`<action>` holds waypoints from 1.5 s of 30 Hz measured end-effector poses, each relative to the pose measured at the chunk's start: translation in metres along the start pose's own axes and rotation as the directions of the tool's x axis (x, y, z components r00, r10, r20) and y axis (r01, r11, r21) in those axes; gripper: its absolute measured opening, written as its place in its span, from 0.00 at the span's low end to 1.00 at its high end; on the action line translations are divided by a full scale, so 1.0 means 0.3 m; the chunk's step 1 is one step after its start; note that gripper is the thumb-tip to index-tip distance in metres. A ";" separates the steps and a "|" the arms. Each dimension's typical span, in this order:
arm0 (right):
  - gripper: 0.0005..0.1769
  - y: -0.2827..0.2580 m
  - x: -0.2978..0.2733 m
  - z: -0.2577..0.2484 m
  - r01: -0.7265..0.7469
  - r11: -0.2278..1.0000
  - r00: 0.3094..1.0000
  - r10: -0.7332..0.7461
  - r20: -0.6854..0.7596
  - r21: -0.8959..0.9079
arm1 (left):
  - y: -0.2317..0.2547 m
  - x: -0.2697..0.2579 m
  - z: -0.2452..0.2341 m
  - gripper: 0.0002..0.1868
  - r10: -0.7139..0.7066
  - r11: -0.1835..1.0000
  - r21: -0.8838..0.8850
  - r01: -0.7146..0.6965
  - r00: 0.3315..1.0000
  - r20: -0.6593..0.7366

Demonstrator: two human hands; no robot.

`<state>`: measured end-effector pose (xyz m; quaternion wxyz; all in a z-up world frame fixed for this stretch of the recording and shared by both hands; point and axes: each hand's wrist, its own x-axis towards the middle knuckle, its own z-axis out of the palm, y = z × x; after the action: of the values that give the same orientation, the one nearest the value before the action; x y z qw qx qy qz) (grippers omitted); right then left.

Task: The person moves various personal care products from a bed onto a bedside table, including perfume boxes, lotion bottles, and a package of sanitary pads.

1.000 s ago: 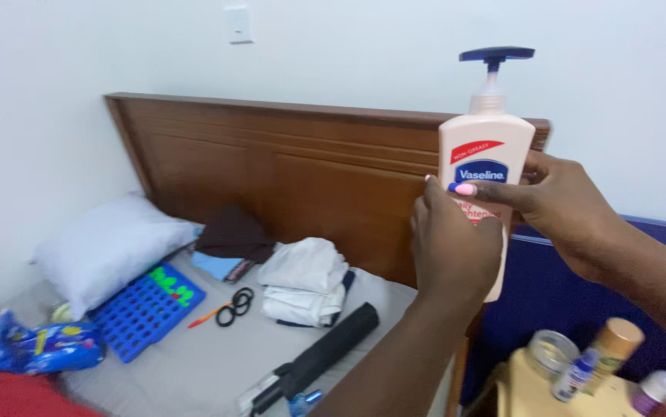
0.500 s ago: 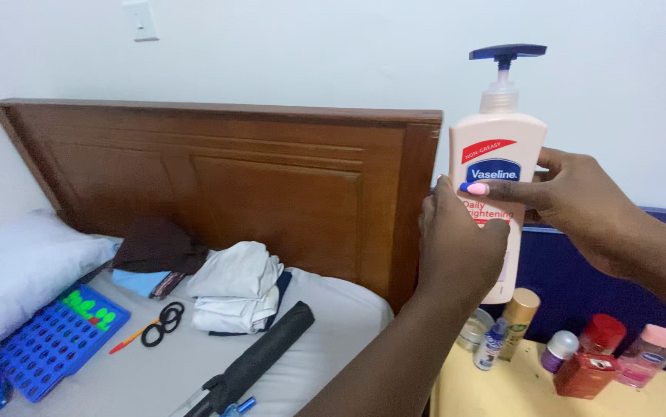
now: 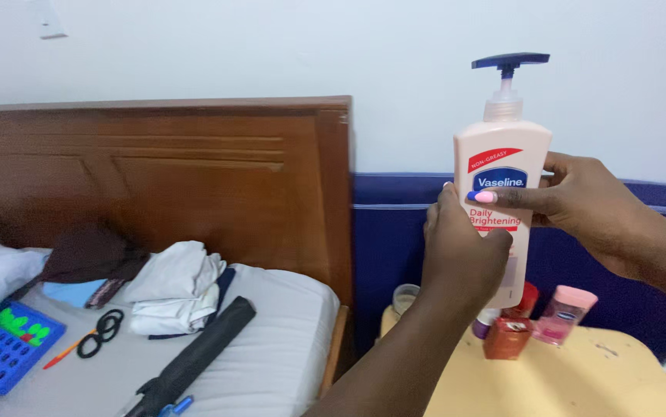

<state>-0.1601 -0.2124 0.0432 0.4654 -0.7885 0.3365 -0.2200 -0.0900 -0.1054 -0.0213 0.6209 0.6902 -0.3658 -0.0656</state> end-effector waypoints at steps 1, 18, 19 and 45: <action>0.29 0.021 0.003 -0.028 -0.012 1.000 1.000 0.012 -0.002 -0.014 | -0.002 -0.002 0.034 0.38 0.018 1.000 -0.023 -0.018 1.000 0.004; 0.38 0.468 0.097 -0.473 -0.161 0.982 0.986 0.164 0.022 -0.096 | -0.001 -0.044 0.611 0.44 -0.149 0.987 -0.027 0.159 0.964 0.218; 0.39 0.499 0.102 -0.496 -0.155 0.984 0.987 0.159 0.032 -0.089 | -0.010 -0.049 0.645 0.43 -0.154 0.986 -0.024 0.164 0.961 0.228; 0.36 1.221 0.261 -0.520 -0.370 0.923 0.918 0.381 -0.113 0.105 | -0.553 -0.199 1.195 0.39 -0.202 0.979 0.042 0.200 0.915 0.351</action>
<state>-0.3295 -0.4861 -0.2040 0.5077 -0.6734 0.5021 -0.1914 -0.2582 -0.3670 -0.2720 0.5334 0.7026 -0.3985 -0.2509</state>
